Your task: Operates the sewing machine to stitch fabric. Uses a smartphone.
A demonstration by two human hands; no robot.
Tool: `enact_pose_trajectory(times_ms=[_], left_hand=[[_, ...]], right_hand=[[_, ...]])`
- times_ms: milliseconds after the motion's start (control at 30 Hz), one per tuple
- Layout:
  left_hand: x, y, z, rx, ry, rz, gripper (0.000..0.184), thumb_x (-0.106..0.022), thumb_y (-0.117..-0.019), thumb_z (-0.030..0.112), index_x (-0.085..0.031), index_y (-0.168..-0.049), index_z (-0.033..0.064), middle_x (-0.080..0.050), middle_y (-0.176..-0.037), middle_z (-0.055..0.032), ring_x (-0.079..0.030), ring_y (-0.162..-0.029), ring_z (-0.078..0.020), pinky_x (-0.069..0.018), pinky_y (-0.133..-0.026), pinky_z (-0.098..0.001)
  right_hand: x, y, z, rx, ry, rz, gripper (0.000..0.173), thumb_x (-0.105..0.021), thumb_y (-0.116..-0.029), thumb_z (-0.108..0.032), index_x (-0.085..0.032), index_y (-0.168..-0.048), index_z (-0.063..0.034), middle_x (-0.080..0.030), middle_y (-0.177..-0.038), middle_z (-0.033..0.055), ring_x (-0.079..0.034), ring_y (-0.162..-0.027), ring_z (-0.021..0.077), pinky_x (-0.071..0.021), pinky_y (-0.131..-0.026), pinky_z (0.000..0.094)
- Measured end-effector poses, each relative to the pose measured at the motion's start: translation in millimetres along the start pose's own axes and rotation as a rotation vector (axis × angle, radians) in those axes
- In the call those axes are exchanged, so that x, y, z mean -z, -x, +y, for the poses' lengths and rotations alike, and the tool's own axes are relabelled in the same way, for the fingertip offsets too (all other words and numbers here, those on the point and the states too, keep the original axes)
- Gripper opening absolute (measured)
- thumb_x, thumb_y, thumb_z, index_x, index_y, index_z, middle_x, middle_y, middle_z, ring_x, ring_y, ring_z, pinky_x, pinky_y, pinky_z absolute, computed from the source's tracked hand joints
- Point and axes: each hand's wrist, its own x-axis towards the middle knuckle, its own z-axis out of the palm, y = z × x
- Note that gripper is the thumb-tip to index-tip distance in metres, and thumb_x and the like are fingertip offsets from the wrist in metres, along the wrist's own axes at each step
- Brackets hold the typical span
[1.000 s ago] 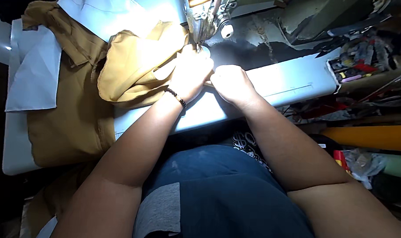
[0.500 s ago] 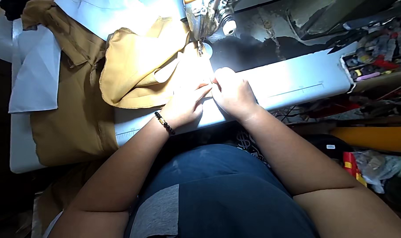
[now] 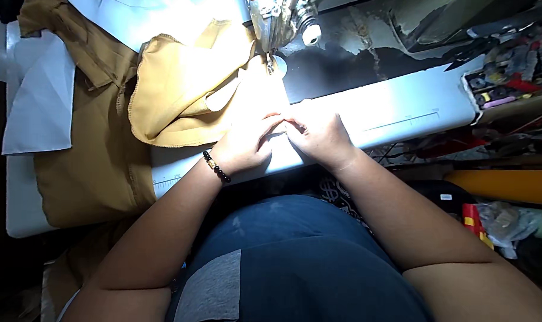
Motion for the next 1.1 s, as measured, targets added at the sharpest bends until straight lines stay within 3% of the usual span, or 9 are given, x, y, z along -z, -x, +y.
enact_pose_trajectory(times_ms=[233, 400, 533, 667, 767, 867, 933, 1067, 1100], left_hand=[[2.7, -5.5, -7.1, 0.010, 0.063, -0.007, 0.049, -0.052, -0.0884, 0.013, -0.065, -0.135, 0.0041, -0.061, -0.142, -0.0118, -0.061, -0.127, -0.0221, -0.0504, -0.103, -0.0390], [11.5, -30.0, -31.7, 0.048, 0.059, -0.002, 0.043, -0.050, -0.0907, 0.014, -0.068, -0.129, 0.0053, -0.063, -0.139, -0.0079, -0.057, -0.130, -0.0185, -0.0457, -0.108, -0.0385], [19.3, -50.7, -54.4, 0.011, -0.041, 0.080, 0.043, -0.051, -0.0883, 0.015, -0.070, -0.125, 0.0047, -0.066, -0.133, -0.0118, -0.059, -0.128, -0.0243, -0.0436, -0.107, -0.0444], [23.3, -60.3, -51.4, 0.136, -0.154, 0.103, 0.033, -0.057, -0.0989, 0.029, -0.071, -0.121, 0.0088, -0.063, -0.125, -0.0177, -0.057, -0.123, -0.0329, -0.0400, -0.107, -0.0500], [23.3, -62.4, -40.1, 0.246, -0.236, 0.156, 0.034, -0.045, -0.1071, 0.025, -0.073, -0.113, 0.0070, -0.071, -0.111, -0.0149, -0.064, -0.114, -0.0300, -0.0435, -0.105, -0.0483], [26.3, -70.8, -25.7, 0.352, -0.223, 0.200, 0.035, -0.042, -0.1086, 0.019, -0.071, -0.112, -0.0001, -0.070, -0.113, -0.0181, -0.065, -0.114, -0.0290, -0.0464, -0.103, -0.0431], [34.8, -74.8, -15.9, 0.385, -0.199, 0.172, 0.029, -0.043, -0.1084, 0.020, -0.064, -0.120, 0.0028, -0.066, -0.121, -0.0159, -0.062, -0.119, -0.0261, -0.0455, -0.105, -0.0402], [75.6, -26.1, 3.5, 0.436, -0.590, -0.039, 0.052, -0.059, -0.0983, 0.040, -0.058, -0.139, 0.0076, -0.058, -0.142, -0.0199, -0.053, -0.135, -0.0398, -0.0435, -0.106, -0.0598], [90.2, -2.7, 0.7, 0.492, -0.656, -0.087, 0.047, -0.068, -0.0948, 0.032, -0.063, -0.130, 0.0015, -0.061, -0.132, -0.0276, -0.056, -0.125, -0.0498, -0.0455, -0.096, -0.0685]], right_hand=[[8.2, -12.5, 0.0, -0.126, 0.005, -0.173, 0.016, -0.060, -0.0933, -0.011, -0.073, -0.091, -0.0014, -0.066, -0.090, 0.0126, -0.067, -0.079, 0.0250, -0.0537, -0.065, 0.0414], [5.1, -44.0, 10.9, -0.165, 0.018, -0.229, 0.018, -0.062, -0.0945, -0.016, -0.073, -0.094, -0.0012, -0.068, -0.095, 0.0137, -0.068, -0.087, 0.0269, -0.0547, -0.074, 0.0448], [0.5, -74.2, 16.8, -0.232, 0.058, -0.318, 0.023, -0.059, -0.0987, -0.020, -0.075, -0.109, -0.0065, -0.067, -0.108, 0.0144, -0.067, -0.102, 0.0287, -0.0540, -0.085, 0.0461], [-1.6, -81.7, 19.1, -0.271, 0.066, -0.346, 0.028, -0.054, -0.1022, -0.019, -0.073, -0.114, -0.0024, -0.065, -0.117, 0.0171, -0.066, -0.109, 0.0300, -0.0538, -0.092, 0.0460], [9.1, -77.2, 25.6, -0.335, -0.043, -0.305, 0.034, -0.065, -0.0976, -0.028, -0.071, -0.121, -0.0046, -0.067, -0.117, 0.0162, -0.065, -0.106, 0.0271, -0.0514, -0.093, 0.0458], [6.9, -82.4, 24.3, -0.518, -0.027, -0.320, 0.048, -0.074, -0.0886, -0.050, -0.070, -0.104, -0.0045, -0.067, -0.110, 0.0136, -0.061, -0.107, 0.0285, -0.0379, -0.096, 0.0586], [-3.3, -92.0, 25.0, -0.560, -0.021, -0.289, 0.051, -0.072, -0.0894, -0.054, -0.069, -0.094, -0.0032, -0.068, -0.098, 0.0126, -0.063, -0.098, 0.0272, -0.0409, -0.089, 0.0580], [-1.9, -94.2, 15.9, -0.645, -0.002, -0.359, 0.032, -0.070, -0.0935, -0.037, -0.072, -0.093, -0.0049, -0.071, -0.099, 0.0141, -0.065, -0.102, 0.0311, -0.0416, -0.091, 0.0623], [4.1, -90.5, 10.8, -0.644, 0.021, -0.418, 0.028, -0.067, -0.0938, -0.033, -0.070, -0.089, -0.0058, -0.070, -0.097, 0.0143, -0.064, -0.100, 0.0318, -0.0408, -0.088, 0.0619]])
